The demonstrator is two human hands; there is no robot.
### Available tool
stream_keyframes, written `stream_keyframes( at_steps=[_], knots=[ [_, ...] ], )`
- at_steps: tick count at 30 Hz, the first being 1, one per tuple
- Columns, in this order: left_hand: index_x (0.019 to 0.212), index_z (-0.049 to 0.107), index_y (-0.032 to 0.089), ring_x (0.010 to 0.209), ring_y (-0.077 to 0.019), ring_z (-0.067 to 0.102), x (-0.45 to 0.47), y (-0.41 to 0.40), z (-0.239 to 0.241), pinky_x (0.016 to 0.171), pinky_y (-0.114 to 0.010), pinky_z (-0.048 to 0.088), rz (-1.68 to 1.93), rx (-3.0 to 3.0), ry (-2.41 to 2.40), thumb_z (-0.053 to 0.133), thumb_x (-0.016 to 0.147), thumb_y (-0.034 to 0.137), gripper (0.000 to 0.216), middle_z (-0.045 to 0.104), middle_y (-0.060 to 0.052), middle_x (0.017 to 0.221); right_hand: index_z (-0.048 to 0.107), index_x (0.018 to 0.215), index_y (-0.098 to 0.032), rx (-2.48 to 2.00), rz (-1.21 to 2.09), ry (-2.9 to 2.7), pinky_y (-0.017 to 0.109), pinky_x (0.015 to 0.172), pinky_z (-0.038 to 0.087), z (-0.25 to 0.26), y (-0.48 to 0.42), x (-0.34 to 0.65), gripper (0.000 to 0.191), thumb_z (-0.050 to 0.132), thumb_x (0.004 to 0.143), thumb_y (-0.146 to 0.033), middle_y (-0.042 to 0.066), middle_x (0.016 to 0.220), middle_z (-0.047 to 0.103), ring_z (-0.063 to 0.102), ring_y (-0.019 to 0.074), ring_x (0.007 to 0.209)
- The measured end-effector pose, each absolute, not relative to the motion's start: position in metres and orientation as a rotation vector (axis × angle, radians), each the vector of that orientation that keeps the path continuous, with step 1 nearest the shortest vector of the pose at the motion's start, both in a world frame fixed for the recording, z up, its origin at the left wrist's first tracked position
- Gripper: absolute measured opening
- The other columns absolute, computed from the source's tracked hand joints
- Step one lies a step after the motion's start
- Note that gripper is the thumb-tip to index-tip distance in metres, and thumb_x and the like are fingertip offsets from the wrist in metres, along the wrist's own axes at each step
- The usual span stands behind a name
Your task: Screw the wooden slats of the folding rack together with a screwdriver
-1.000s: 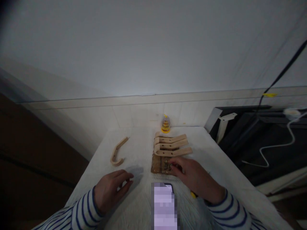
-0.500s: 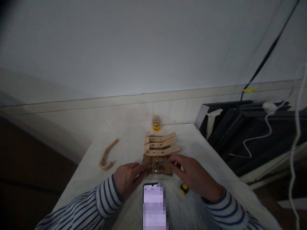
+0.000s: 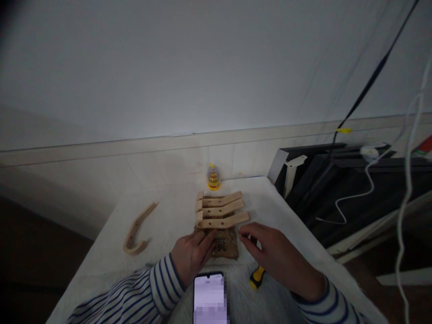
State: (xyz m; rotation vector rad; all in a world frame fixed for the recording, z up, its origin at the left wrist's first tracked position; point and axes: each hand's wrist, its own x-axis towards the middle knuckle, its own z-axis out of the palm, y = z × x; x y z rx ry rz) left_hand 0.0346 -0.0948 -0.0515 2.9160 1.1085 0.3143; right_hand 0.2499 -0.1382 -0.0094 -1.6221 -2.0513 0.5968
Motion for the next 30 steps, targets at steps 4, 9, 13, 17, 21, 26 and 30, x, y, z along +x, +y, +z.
stream_keyframes(
  at_steps=[4, 9, 13, 17, 21, 26, 30],
  knots=[
    [0.110, 0.054, 0.012, 0.076, -0.0206, 0.063, 0.037, -0.092, -0.058, 0.062, -0.033, 0.056, 0.416, 3.042, 1.058, 0.042, 0.087, 0.015, 0.025, 0.063, -0.010, 0.091, 0.059, 0.092, -0.023, -1.629, 0.578, -2.073, 0.029, 0.067, 0.047, -0.004, -0.134, 0.250, 0.018, 0.042, 0.086, -0.026, 0.002, 0.084, 0.066, 0.060, 0.0163, 0.071],
    [0.113, 0.054, 0.010, 0.074, -0.0183, 0.064, 0.038, -0.090, -0.067, 0.060, -0.032, 0.056, 0.570, 3.110, 1.049, 0.040, 0.087, 0.014, 0.030, 0.060, -0.014, 0.114, 0.059, 0.096, -0.022, -1.591, 0.508, -2.146, 0.030, 0.072, 0.047, -0.001, -0.125, 0.249, 0.019, 0.041, 0.088, -0.023, 0.003, 0.090, 0.066, 0.061, 0.0162, 0.080],
    [0.116, 0.054, 0.008, 0.067, -0.0174, 0.064, 0.039, -0.089, -0.072, 0.054, -0.030, 0.056, 0.614, 3.142, 1.090, 0.036, 0.091, 0.021, 0.034, 0.057, -0.017, 0.121, 0.058, 0.096, -0.022, -1.552, 0.411, -2.243, 0.031, 0.073, 0.047, 0.000, -0.113, 0.248, 0.019, 0.040, 0.089, -0.021, 0.003, 0.092, 0.065, 0.061, 0.0163, 0.082],
    [0.117, 0.054, 0.005, 0.065, -0.0178, 0.064, 0.040, -0.088, -0.074, 0.050, -0.030, 0.055, 0.608, 3.145, 1.105, 0.035, 0.091, 0.024, 0.037, 0.056, -0.018, 0.122, 0.058, 0.095, -0.021, -1.496, 0.301, -2.336, 0.033, 0.074, 0.046, 0.004, -0.101, 0.246, 0.018, 0.042, 0.088, -0.016, 0.003, 0.090, 0.065, 0.060, 0.0166, 0.082],
    [0.114, 0.057, 0.006, 0.063, -0.0176, 0.065, 0.041, -0.085, -0.074, 0.048, -0.029, 0.054, 0.663, 3.132, 1.107, 0.035, 0.091, 0.025, 0.037, 0.058, -0.016, 0.120, 0.058, 0.092, -0.021, -1.468, 0.255, -2.423, 0.034, 0.072, 0.044, 0.006, -0.090, 0.244, 0.016, 0.047, 0.086, -0.013, 0.001, 0.086, 0.064, 0.059, 0.0170, 0.078],
    [0.110, 0.061, 0.008, 0.061, -0.0170, 0.064, 0.042, -0.083, -0.075, 0.044, -0.027, 0.053, 0.759, 3.128, 1.102, 0.037, 0.091, 0.025, 0.036, 0.060, -0.011, 0.117, 0.058, 0.086, -0.022, -1.477, 0.269, -2.500, 0.034, 0.071, 0.041, 0.005, -0.077, 0.242, 0.014, 0.049, 0.084, -0.013, 0.000, 0.081, 0.062, 0.057, 0.0172, 0.075],
    [0.105, 0.064, 0.009, 0.056, -0.0156, 0.063, 0.042, -0.081, -0.076, 0.040, -0.025, 0.050, 0.825, 3.127, 1.090, 0.037, 0.090, 0.025, 0.035, 0.063, -0.010, 0.113, 0.058, 0.085, -0.021, -1.429, 0.240, -2.547, 0.034, 0.070, 0.039, 0.003, -0.069, 0.241, 0.014, 0.048, 0.084, -0.012, 0.000, 0.079, 0.061, 0.054, 0.0171, 0.073]
  ],
)
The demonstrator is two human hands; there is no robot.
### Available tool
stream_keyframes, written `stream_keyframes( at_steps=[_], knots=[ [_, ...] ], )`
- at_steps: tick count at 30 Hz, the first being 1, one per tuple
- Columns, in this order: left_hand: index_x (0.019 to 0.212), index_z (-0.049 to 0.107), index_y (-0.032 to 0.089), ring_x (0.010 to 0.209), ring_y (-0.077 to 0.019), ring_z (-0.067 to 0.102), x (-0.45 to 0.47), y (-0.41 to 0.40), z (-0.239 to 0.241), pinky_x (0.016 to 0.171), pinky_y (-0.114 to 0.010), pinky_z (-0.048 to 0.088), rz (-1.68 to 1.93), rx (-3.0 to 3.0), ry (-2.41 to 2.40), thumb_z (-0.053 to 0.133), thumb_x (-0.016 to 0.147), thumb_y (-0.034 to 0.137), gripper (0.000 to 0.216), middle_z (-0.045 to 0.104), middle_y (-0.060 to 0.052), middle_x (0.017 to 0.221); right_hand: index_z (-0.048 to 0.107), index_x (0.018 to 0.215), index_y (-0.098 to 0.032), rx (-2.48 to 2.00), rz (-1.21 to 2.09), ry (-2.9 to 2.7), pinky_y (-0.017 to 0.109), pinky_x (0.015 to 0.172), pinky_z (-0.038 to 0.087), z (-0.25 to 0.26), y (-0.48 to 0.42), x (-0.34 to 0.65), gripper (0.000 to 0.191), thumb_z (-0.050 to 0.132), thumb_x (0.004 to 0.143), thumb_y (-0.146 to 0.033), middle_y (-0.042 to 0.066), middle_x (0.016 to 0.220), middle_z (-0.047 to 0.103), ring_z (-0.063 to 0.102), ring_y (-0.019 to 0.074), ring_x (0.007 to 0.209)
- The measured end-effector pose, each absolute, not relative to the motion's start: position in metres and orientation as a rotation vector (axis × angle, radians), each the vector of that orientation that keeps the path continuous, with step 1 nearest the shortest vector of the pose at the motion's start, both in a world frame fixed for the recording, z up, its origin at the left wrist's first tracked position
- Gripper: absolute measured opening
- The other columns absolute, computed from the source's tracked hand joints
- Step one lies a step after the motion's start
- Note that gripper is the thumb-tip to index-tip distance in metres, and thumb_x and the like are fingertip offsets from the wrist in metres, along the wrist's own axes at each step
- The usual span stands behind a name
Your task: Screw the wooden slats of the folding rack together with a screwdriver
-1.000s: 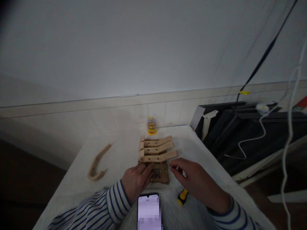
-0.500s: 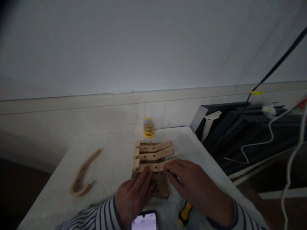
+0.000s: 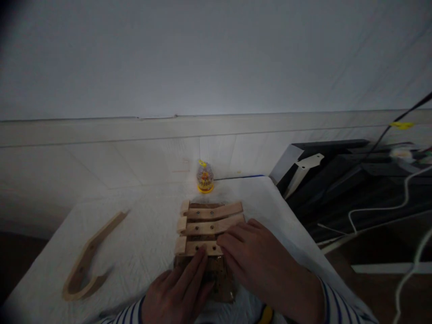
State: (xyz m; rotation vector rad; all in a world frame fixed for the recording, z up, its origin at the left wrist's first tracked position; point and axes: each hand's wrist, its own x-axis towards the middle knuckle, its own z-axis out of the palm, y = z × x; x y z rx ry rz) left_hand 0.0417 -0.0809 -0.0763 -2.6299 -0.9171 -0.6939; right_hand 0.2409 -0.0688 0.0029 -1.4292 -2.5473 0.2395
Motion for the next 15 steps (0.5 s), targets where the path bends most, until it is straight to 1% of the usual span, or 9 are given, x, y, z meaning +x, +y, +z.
stream_keyframes(
  at_steps=[3, 9, 15],
  knots=[
    [0.103, 0.065, 0.009, 0.052, -0.0142, 0.062, 0.041, -0.079, -0.077, 0.039, -0.024, 0.049, -0.708, -2.641, -0.887, 0.036, 0.091, 0.024, 0.035, 0.064, -0.010, 0.111, 0.058, 0.083, -0.020, -1.407, 0.236, -2.558, 0.034, 0.069, 0.038, 0.001, -0.065, 0.239, 0.013, 0.049, 0.082, -0.010, 0.000, 0.077, 0.061, 0.054, 0.0167, 0.071],
    [0.099, 0.067, 0.010, 0.049, -0.0134, 0.061, 0.042, -0.076, -0.077, 0.036, -0.024, 0.047, -0.746, -2.629, -0.903, 0.035, 0.092, 0.023, 0.035, 0.067, -0.008, 0.106, 0.058, 0.081, -0.020, -1.389, 0.285, -2.554, 0.035, 0.073, 0.038, 0.000, -0.060, 0.234, 0.013, 0.051, 0.079, -0.008, 0.000, 0.079, 0.062, 0.055, 0.0170, 0.074],
    [0.098, 0.067, 0.010, 0.050, -0.0133, 0.061, 0.042, -0.076, -0.076, 0.037, -0.024, 0.046, -0.737, -2.636, -0.886, 0.037, 0.091, 0.023, 0.034, 0.066, -0.009, 0.106, 0.058, 0.077, -0.019, -1.353, 0.291, -2.589, 0.033, 0.071, 0.039, -0.001, -0.054, 0.230, 0.011, 0.055, 0.078, -0.009, -0.001, 0.074, 0.062, 0.055, 0.0168, 0.071]
  ],
)
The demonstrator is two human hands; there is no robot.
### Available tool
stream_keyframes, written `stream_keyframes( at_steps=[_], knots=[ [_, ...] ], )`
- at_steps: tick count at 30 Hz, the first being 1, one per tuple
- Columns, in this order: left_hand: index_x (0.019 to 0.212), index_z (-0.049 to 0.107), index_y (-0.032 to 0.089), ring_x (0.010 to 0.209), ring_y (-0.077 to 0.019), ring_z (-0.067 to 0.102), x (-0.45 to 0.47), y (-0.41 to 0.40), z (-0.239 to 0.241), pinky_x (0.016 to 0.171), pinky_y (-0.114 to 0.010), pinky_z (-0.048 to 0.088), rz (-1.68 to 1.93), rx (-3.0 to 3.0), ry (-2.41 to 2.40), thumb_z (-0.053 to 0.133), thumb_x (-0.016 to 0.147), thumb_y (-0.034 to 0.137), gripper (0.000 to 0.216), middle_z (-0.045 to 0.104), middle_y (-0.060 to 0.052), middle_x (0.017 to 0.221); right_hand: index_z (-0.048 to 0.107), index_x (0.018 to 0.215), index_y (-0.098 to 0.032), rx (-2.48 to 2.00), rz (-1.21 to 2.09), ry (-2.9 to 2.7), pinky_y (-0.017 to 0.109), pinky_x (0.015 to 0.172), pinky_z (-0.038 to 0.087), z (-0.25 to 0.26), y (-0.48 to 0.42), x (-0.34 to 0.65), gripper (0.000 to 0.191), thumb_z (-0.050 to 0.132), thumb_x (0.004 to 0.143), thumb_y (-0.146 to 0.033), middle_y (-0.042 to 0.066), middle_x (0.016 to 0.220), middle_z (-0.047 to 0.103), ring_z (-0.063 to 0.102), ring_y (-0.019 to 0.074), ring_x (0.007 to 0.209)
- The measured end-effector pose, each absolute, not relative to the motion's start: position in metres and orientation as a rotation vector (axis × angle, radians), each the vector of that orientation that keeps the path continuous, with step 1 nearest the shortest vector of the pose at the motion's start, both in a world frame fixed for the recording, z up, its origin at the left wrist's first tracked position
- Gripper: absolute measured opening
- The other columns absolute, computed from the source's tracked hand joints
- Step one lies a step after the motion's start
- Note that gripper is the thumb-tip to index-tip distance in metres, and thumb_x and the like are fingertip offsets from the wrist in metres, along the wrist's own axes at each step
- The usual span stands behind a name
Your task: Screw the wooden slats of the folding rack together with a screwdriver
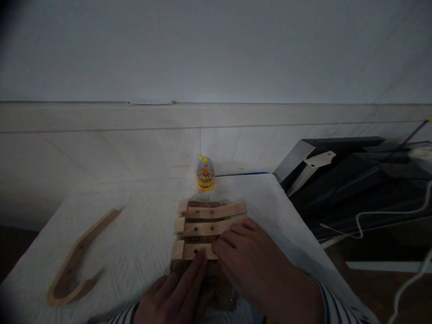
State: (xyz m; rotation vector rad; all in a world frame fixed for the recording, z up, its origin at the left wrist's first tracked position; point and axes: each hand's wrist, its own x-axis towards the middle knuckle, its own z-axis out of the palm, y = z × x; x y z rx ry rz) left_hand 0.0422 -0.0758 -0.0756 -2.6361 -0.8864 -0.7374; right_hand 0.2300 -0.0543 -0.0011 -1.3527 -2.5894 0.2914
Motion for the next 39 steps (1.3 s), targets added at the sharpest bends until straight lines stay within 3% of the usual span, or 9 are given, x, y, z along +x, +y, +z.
stream_keyframes(
  at_steps=[39],
  knots=[
    [0.100, 0.066, 0.010, 0.053, -0.0133, 0.060, 0.042, -0.079, -0.080, 0.041, -0.023, 0.048, -0.715, -2.667, -0.918, 0.043, 0.089, 0.025, 0.030, 0.065, -0.013, 0.108, 0.057, 0.072, -0.020, -1.306, 0.186, -2.661, 0.032, 0.067, 0.040, -0.006, -0.050, 0.220, 0.011, 0.054, 0.079, -0.011, 0.000, 0.073, 0.064, 0.056, 0.0166, 0.067]
  ],
)
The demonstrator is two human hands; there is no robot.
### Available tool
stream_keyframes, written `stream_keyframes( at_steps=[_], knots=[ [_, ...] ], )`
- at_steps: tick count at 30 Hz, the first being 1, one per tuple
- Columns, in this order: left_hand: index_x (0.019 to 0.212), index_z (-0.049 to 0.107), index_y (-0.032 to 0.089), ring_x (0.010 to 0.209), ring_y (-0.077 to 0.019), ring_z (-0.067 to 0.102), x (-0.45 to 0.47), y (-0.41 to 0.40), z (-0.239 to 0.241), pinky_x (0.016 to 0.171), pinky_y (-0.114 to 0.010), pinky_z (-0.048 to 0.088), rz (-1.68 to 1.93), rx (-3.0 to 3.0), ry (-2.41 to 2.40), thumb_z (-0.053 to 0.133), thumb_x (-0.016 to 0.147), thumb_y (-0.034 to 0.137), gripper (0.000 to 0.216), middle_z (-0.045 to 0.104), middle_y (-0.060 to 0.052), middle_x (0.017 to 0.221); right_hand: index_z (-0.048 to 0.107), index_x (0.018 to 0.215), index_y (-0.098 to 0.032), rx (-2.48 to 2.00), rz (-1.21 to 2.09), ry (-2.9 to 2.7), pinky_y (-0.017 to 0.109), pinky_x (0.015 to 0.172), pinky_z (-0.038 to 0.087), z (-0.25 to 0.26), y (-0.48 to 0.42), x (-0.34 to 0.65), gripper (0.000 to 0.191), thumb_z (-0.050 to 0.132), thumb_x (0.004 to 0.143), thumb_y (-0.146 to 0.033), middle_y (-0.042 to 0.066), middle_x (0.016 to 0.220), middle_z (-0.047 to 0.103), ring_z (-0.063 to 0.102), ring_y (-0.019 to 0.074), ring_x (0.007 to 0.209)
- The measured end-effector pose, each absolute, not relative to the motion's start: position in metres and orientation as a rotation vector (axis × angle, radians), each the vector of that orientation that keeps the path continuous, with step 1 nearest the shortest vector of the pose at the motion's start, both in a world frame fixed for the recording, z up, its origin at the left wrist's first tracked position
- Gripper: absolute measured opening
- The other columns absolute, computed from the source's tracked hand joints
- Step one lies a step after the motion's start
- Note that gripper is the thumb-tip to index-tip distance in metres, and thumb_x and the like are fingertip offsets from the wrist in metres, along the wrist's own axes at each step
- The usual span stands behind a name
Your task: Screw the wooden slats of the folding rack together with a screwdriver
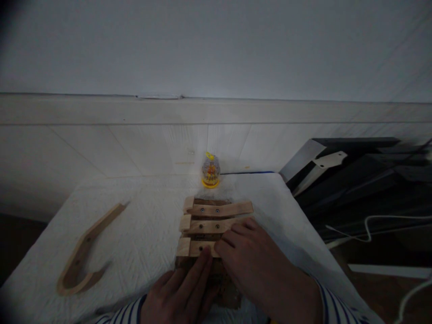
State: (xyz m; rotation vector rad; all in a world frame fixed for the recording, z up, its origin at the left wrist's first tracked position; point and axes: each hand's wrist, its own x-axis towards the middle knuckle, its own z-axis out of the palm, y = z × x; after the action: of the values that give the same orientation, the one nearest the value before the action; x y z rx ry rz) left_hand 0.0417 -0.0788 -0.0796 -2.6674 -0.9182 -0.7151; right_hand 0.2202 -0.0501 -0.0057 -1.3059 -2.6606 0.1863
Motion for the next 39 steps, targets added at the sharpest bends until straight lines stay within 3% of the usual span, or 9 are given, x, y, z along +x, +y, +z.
stream_keyframes(
  at_steps=[27, 34, 39],
  knots=[
    [0.098, 0.067, 0.011, 0.051, -0.0144, 0.060, 0.044, -0.080, -0.079, 0.036, -0.026, 0.048, -0.754, -2.669, -0.978, 0.039, 0.090, 0.024, 0.032, 0.065, -0.010, 0.109, 0.057, 0.069, -0.018, -1.243, 0.127, -2.652, 0.032, 0.064, 0.041, -0.011, -0.050, 0.219, 0.012, 0.056, 0.078, -0.010, 0.001, 0.071, 0.064, 0.056, 0.0166, 0.065],
    [0.099, 0.067, 0.011, 0.052, -0.0138, 0.061, 0.042, -0.079, -0.077, 0.038, -0.024, 0.048, -0.727, -2.683, -0.947, 0.041, 0.090, 0.026, 0.031, 0.065, -0.010, 0.109, 0.060, 0.080, -0.019, -1.351, 0.265, -2.661, 0.035, 0.073, 0.042, -0.012, -0.053, 0.223, 0.008, 0.058, 0.078, -0.012, 0.002, 0.079, 0.064, 0.056, 0.0183, 0.076],
    [0.099, 0.067, 0.011, 0.051, -0.0144, 0.061, 0.042, -0.079, -0.077, 0.037, -0.025, 0.047, -0.726, -2.669, -0.954, 0.042, 0.089, 0.026, 0.031, 0.065, -0.009, 0.110, 0.061, 0.079, -0.019, -1.341, 0.247, -2.656, 0.036, 0.071, 0.042, -0.011, -0.054, 0.223, 0.008, 0.062, 0.075, -0.012, 0.001, 0.079, 0.064, 0.056, 0.0182, 0.074]
  ],
)
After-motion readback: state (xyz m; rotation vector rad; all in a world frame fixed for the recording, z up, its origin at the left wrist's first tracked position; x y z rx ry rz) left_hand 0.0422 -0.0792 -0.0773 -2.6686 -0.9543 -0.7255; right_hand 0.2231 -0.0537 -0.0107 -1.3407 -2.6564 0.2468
